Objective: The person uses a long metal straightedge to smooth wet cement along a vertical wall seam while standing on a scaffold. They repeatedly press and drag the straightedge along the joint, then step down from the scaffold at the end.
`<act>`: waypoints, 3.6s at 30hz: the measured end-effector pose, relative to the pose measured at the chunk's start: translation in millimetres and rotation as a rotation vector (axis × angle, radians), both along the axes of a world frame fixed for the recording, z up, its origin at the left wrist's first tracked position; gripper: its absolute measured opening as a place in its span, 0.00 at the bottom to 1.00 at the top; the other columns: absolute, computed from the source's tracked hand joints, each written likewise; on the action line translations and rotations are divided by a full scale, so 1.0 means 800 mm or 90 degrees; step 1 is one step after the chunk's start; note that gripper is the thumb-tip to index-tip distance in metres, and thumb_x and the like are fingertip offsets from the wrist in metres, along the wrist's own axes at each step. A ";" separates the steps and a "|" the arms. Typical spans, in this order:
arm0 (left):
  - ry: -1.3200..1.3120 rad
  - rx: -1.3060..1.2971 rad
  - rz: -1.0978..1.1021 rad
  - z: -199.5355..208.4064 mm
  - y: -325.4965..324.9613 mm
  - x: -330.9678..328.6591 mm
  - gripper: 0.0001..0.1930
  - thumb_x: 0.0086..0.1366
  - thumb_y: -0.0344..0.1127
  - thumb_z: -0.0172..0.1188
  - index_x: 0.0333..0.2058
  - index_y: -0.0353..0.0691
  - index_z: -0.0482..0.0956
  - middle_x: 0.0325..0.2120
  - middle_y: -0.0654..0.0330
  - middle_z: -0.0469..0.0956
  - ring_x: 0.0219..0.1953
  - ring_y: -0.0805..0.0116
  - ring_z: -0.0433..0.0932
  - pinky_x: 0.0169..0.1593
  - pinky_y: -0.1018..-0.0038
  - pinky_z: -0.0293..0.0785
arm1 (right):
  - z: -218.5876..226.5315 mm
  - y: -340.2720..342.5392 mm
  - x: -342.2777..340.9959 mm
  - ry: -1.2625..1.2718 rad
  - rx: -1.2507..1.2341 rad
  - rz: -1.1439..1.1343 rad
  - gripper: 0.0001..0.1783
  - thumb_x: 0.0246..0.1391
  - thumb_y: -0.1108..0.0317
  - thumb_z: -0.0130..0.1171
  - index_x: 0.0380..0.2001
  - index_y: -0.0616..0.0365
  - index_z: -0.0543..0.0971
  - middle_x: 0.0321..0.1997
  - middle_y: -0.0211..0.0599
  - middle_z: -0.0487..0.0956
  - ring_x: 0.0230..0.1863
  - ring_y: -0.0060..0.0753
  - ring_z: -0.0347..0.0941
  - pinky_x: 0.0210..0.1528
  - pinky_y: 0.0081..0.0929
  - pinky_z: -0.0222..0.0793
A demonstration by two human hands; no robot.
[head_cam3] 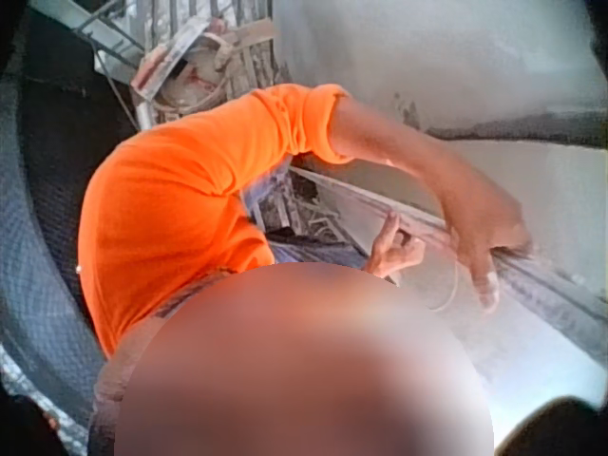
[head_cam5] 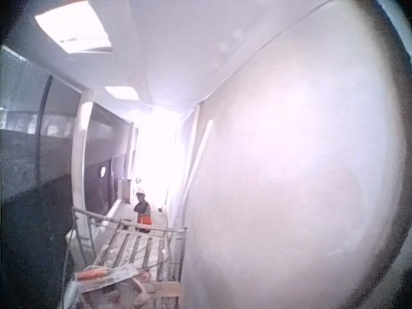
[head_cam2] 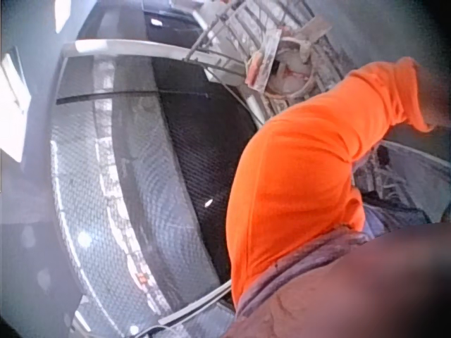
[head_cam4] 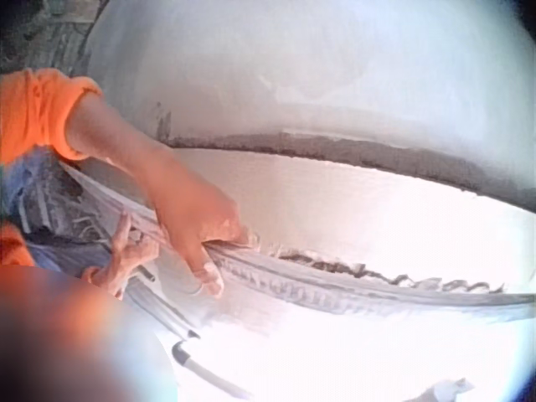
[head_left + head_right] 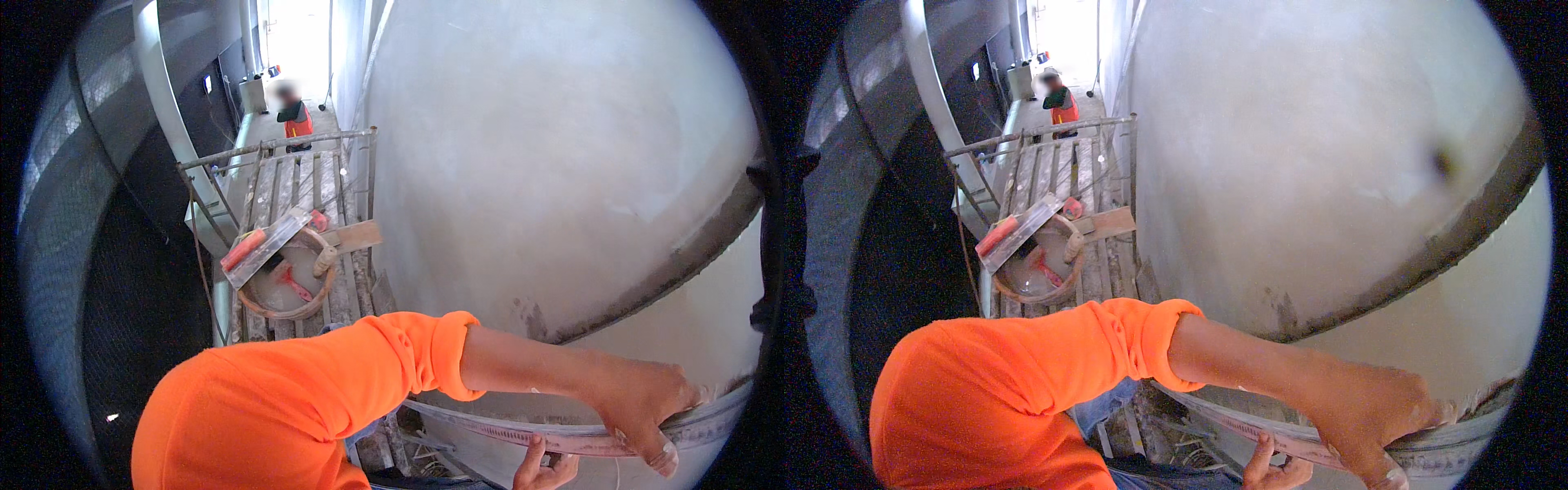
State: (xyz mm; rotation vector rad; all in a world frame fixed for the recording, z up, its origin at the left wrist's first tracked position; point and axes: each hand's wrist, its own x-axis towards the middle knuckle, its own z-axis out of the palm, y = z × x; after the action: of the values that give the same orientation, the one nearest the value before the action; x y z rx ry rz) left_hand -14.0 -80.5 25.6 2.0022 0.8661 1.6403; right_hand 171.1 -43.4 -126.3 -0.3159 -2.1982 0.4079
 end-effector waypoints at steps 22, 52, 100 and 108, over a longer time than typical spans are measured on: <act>-0.039 -0.101 -0.050 0.002 0.007 -0.037 0.33 0.71 0.54 0.65 0.62 0.32 0.73 0.44 0.58 0.81 0.44 0.72 0.79 0.52 0.70 0.76 | 0.009 0.008 0.016 -0.032 -0.226 -0.068 0.24 0.52 0.49 0.78 0.36 0.58 0.82 0.29 0.38 0.75 0.24 0.40 0.74 0.27 0.38 0.71; -0.014 -0.014 0.273 0.040 0.024 0.027 0.23 0.81 0.48 0.52 0.57 0.32 0.76 0.41 0.57 0.82 0.45 0.72 0.76 0.53 0.71 0.72 | -0.042 0.054 0.030 -0.221 -0.277 -0.091 0.31 0.60 0.45 0.69 0.53 0.62 0.82 0.49 0.55 0.84 0.50 0.61 0.81 0.55 0.49 0.76; -0.280 0.007 -0.087 0.034 0.055 -0.004 0.31 0.81 0.65 0.39 0.48 0.40 0.75 0.33 0.61 0.76 0.31 0.75 0.73 0.34 0.74 0.74 | -0.009 0.018 0.024 -0.195 -0.201 -0.161 0.21 0.52 0.52 0.79 0.33 0.58 0.84 0.22 0.36 0.78 0.23 0.35 0.72 0.31 0.36 0.73; -0.290 0.073 -0.063 0.036 0.045 -0.009 0.31 0.81 0.65 0.38 0.42 0.41 0.76 0.28 0.65 0.73 0.27 0.76 0.70 0.30 0.74 0.71 | -0.023 0.017 0.010 -0.224 -0.207 -0.162 0.17 0.53 0.57 0.79 0.33 0.59 0.84 0.21 0.33 0.77 0.23 0.28 0.71 0.30 0.32 0.73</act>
State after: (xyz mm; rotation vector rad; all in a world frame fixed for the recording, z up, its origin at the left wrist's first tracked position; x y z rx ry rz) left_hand -21.5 -44.9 54.2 1.6045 0.5073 2.0112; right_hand 179.0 -29.7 -144.9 -0.8933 -2.3847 0.6029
